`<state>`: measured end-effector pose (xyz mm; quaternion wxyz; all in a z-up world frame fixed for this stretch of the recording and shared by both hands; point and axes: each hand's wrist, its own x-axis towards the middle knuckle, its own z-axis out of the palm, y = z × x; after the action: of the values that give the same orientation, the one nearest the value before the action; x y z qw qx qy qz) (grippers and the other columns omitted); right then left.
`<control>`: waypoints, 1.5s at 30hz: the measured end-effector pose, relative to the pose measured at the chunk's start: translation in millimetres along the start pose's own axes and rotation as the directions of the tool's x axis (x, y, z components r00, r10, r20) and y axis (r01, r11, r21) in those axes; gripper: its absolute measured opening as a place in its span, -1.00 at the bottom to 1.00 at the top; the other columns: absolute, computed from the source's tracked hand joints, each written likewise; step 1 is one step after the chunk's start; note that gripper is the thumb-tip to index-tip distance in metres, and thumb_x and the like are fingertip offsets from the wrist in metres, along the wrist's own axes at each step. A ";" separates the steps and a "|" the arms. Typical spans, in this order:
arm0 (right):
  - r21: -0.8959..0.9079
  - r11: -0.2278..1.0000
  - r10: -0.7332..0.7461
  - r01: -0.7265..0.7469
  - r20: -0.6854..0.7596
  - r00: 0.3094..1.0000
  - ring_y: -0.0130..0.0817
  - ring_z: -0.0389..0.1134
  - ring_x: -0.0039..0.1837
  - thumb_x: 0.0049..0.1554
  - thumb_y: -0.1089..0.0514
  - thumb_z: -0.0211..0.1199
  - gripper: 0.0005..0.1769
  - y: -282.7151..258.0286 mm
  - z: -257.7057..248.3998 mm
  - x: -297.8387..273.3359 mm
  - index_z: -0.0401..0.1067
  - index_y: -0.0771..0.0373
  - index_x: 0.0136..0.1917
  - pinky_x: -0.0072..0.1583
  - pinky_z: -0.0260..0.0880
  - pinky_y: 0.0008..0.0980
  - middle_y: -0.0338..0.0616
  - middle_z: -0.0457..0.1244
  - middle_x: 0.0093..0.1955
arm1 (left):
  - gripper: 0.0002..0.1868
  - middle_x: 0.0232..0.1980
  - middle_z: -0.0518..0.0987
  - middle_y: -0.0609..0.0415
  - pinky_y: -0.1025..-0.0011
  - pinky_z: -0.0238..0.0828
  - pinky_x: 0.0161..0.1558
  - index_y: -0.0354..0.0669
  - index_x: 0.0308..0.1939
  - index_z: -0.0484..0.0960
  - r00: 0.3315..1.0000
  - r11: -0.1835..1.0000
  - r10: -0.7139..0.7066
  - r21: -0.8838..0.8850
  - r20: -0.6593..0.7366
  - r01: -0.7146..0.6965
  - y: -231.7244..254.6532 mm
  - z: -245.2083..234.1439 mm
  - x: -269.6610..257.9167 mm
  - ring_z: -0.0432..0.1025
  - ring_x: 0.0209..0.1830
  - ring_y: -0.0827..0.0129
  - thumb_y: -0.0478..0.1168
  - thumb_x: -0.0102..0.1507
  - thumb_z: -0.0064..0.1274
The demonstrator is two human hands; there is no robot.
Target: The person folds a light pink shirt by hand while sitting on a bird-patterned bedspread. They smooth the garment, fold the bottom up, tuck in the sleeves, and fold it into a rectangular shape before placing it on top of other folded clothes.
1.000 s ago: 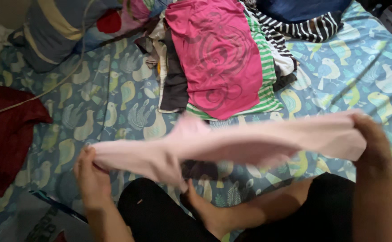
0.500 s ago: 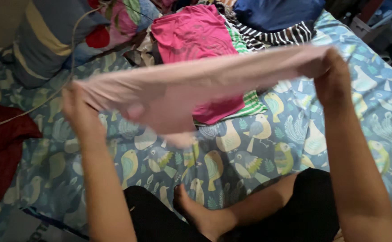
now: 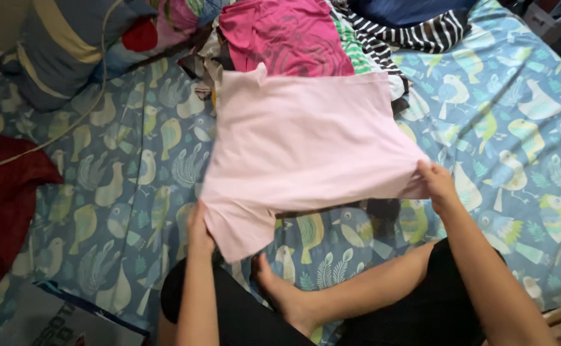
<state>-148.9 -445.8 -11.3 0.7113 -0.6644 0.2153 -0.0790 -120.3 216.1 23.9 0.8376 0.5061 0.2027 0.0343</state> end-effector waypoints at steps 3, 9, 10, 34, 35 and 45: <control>-0.274 0.954 0.132 -0.120 0.026 0.991 -0.50 0.35 -0.09 0.23 -0.02 0.27 -0.67 15.9 4.3 3.7 0.56 0.24 0.12 -0.06 0.34 -0.45 -0.25 0.39 -0.06 | -0.61 -0.03 0.64 -0.02 0.27 0.56 -0.15 -0.23 0.04 0.55 0.985 0.979 -0.174 0.109 -0.002 0.174 -55.4 -26.2 16.9 0.58 -0.14 0.28 -0.06 0.26 0.18; -0.599 0.797 0.200 -0.078 0.140 0.970 -0.31 0.43 -0.08 -0.01 0.07 0.48 -0.55 31.2 2.9 1.6 0.55 0.34 0.10 -0.03 0.41 -0.30 -0.10 0.44 -0.08 | -0.41 -0.18 0.66 -0.08 0.31 0.57 -0.41 -0.42 0.13 0.53 0.977 0.773 -0.214 0.612 0.008 0.165 -86.4 -55.5 31.6 0.58 -0.41 0.27 -0.28 0.08 0.37; -0.587 0.800 0.239 -0.128 0.115 0.964 -0.28 0.43 -0.10 -0.01 0.09 0.47 -0.55 31.9 -0.1 1.7 0.54 0.35 0.10 -0.07 0.45 -0.25 -0.08 0.43 -0.08 | -0.34 -0.17 0.67 -0.09 0.31 0.58 -0.43 -0.41 0.18 0.47 0.977 0.754 -0.210 0.634 -0.016 0.173 -85.7 -57.6 31.1 0.58 -0.42 0.28 -0.31 0.04 0.39; -0.837 0.492 0.497 -0.240 0.043 0.867 -0.21 0.27 -0.40 -0.06 -0.05 0.54 -0.52 36.9 -31.8 -9.6 0.61 0.46 -0.15 -0.34 0.30 -0.17 0.01 0.31 -0.39 | -0.44 -0.33 0.66 -0.23 0.10 0.51 -0.21 -0.41 -0.32 0.69 0.981 0.516 0.006 0.841 -0.195 0.164 -73.1 -66.4 87.7 0.59 -0.30 -0.07 0.16 0.24 0.24; -0.839 0.492 0.493 -0.233 0.048 0.869 -0.21 0.26 -0.40 -0.06 -0.04 0.53 -0.53 34.8 -31.9 -10.4 0.60 0.46 -0.15 -0.34 0.30 -0.16 0.01 0.30 -0.39 | -0.49 -0.36 0.67 -0.16 0.14 0.52 -0.24 -0.36 -0.32 0.70 0.982 0.530 0.076 0.841 -0.172 0.106 -75.4 -67.1 88.8 0.60 -0.35 0.01 0.13 0.21 0.23; -0.807 0.529 0.502 -0.262 0.048 0.864 -0.20 0.25 -0.40 -0.02 0.00 0.52 -0.58 19.4 -23.7 -18.1 0.58 0.44 -0.14 -0.34 0.26 -0.13 -0.01 0.28 -0.37 | -0.54 -0.42 0.68 -0.11 0.16 0.43 -0.28 -0.19 -0.37 0.75 0.968 0.324 0.174 0.939 -0.180 0.116 -65.8 -49.4 69.3 0.58 -0.38 0.02 0.18 0.19 0.24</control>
<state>-178.2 -458.1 -27.2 0.3744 -0.8442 0.2683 0.2742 -85.1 243.6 -74.0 0.3532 0.8930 0.2785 -0.0120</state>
